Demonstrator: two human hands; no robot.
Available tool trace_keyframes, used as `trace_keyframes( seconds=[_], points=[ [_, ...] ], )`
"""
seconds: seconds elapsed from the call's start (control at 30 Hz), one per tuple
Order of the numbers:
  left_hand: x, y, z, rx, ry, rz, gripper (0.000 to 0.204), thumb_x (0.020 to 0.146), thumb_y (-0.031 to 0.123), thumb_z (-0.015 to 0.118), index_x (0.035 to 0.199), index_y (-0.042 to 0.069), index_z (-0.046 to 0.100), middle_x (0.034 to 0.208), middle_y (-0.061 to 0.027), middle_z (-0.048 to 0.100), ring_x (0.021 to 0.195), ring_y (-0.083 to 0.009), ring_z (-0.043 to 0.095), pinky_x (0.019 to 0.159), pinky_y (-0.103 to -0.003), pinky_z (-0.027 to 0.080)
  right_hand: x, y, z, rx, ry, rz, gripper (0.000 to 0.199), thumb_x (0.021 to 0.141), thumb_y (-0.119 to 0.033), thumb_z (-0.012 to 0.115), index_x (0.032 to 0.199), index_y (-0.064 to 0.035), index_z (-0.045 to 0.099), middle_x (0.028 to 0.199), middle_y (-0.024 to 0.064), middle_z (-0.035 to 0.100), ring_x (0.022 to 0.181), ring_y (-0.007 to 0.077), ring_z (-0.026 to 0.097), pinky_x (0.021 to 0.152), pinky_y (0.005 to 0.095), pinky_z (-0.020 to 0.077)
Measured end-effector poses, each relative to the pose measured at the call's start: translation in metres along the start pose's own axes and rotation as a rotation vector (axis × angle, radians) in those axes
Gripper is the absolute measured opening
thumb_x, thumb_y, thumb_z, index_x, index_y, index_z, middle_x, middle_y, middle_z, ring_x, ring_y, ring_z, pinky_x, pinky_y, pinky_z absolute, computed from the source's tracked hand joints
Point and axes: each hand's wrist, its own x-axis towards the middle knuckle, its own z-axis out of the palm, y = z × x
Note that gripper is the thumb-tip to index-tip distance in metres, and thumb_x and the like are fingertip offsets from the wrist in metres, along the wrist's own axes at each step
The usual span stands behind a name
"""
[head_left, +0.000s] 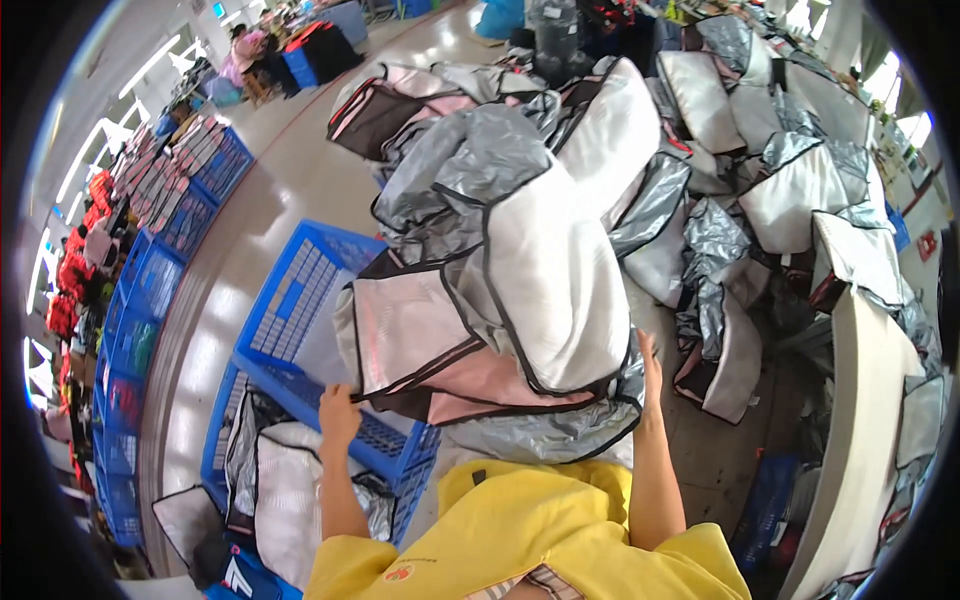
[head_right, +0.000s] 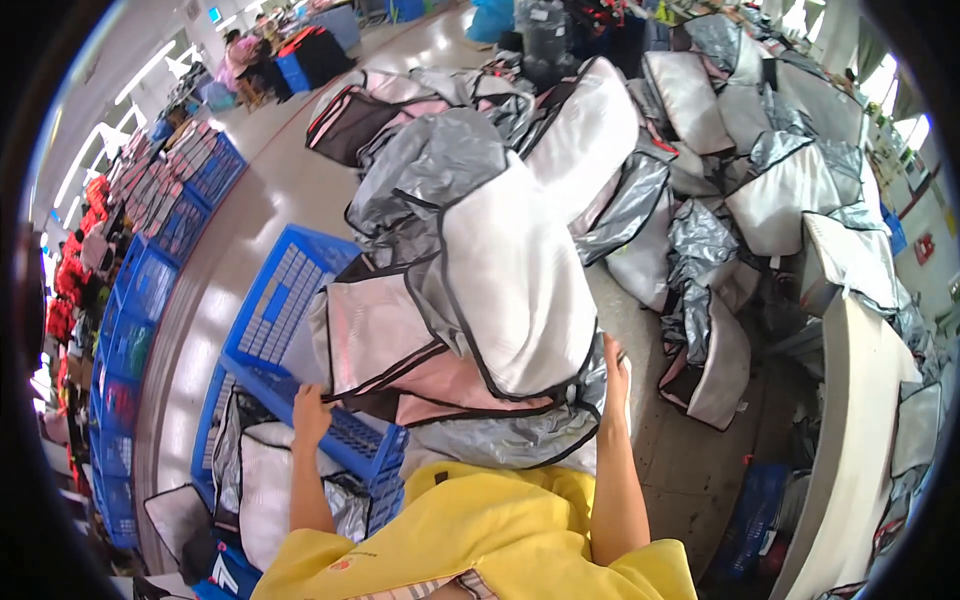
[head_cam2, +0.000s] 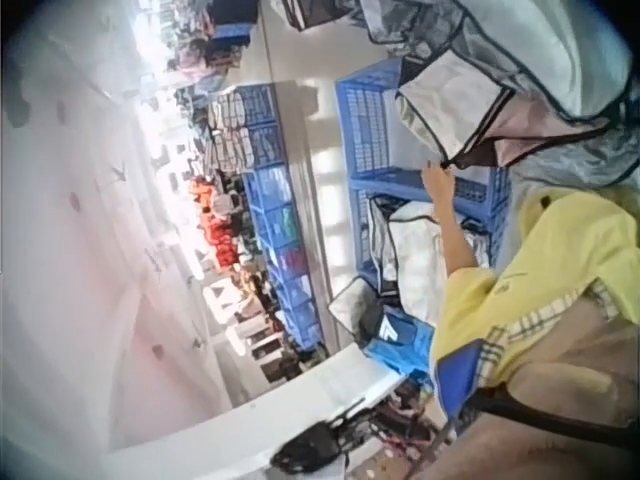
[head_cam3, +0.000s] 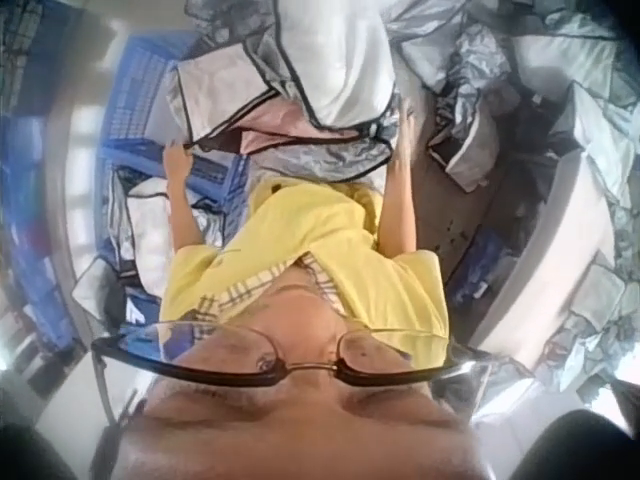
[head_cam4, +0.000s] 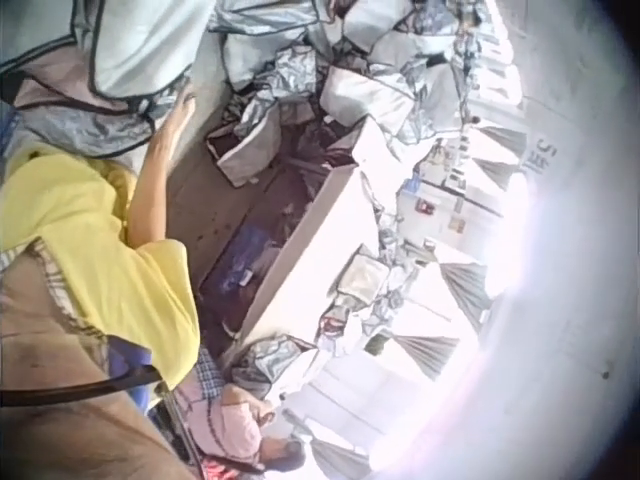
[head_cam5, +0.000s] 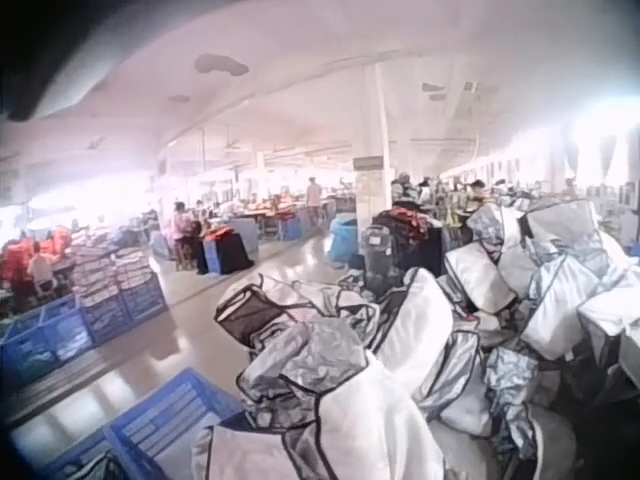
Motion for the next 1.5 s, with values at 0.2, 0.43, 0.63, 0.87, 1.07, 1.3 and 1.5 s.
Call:
trace_keyframes(
  seconds=[0.2,0.43,0.63,0.87,1.07,1.3,1.5],
  points=[
    [0.055,0.162,0.041,-1.229,-0.337,-0.421,0.048,0.103,0.038,0.062,0.128,-0.003,0.058,0.117,-0.0153,0.068,0.107,-0.0274,0.067,0.092,-0.038,0.054,-0.063,-0.002,0.05,-0.085,0.007,-0.023,0.062,0.092,-0.017,0.076,0.146,-0.0061,0.048,0.118,0.0092,0.065,0.103,0.0154,0.062,0.088,0.0289,0.0497],
    [0.097,0.209,0.073,-1.603,-0.418,-0.737,0.08,0.099,0.053,0.064,0.147,-0.007,0.044,0.146,-0.018,0.055,0.128,-0.0296,0.057,0.109,-0.04,0.045,-0.092,0.006,0.059,0.103,-0.124,0.134,0.048,0.097,-0.015,0.072,0.138,-0.0104,0.049,0.09,-0.0014,0.06,0.063,0.0045,0.048,0.046,0.0222,0.0361],
    [0.087,0.193,-0.021,-0.815,-0.01,-0.47,0.043,0.101,0.034,0.065,0.112,-0.007,0.066,0.108,-0.0134,0.07,0.099,-0.0171,0.063,0.083,-0.032,0.049,-0.017,-0.009,0.008,0.3,0.031,0.247,0.047,0.105,-0.041,0.059,0.137,-0.0063,0.057,0.098,0.0003,0.066,0.059,0.0019,0.037,0.047,0.02,0.0312],
    [0.089,0.204,-0.133,-0.663,-0.136,0.109,0.028,0.094,0.025,0.066,0.082,-0.001,0.064,0.068,-0.0046,0.059,0.065,-0.015,0.055,0.061,-0.032,0.041,-0.003,-0.015,0.07,0.15,-0.23,0.429,0.048,0.105,-0.044,0.057,0.126,-0.0016,0.065,0.107,0.0051,0.072,0.077,0.0108,0.063,0.063,0.0262,0.0518],
    [0.101,0.223,-0.209,-0.447,-0.124,0.229,0.036,0.093,0.034,0.069,0.083,-0.001,0.068,0.073,-0.009,0.066,0.068,-0.0193,0.065,0.063,-0.035,0.045,-0.071,-0.095,0.069,0.734,-0.248,0.302,0.033,0.106,-0.033,0.059,0.116,-0.0026,0.067,0.103,-0.0005,0.071,0.09,0.0075,0.063,0.079,0.0256,0.0516],
    [0.132,0.172,-0.138,-0.364,0.043,0.281,0.039,0.098,0.033,0.065,0.101,-0.006,0.068,0.08,-0.0207,0.068,0.068,-0.0298,0.058,0.067,-0.038,0.047,-0.089,-0.069,0.061,0.359,-0.156,0.009,0.019,0.099,-0.022,0.071,0.095,-0.0055,0.061,0.085,-0.0067,0.059,0.077,0.0036,0.05,0.068,0.0228,0.0435],
    [0.135,0.07,-0.045,0.042,0.016,0.101,0.044,0.098,0.037,0.065,0.099,-0.007,0.067,0.091,-0.0295,0.068,0.084,-0.0495,0.064,0.074,-0.049,0.049,-0.092,0.03,0.104,0.344,-0.05,-0.059,0.02,0.096,-0.018,0.075,0.091,-0.0089,0.058,0.08,-0.0089,0.053,0.072,0.003,0.043,0.062,0.0223,0.0357]
  ],
)
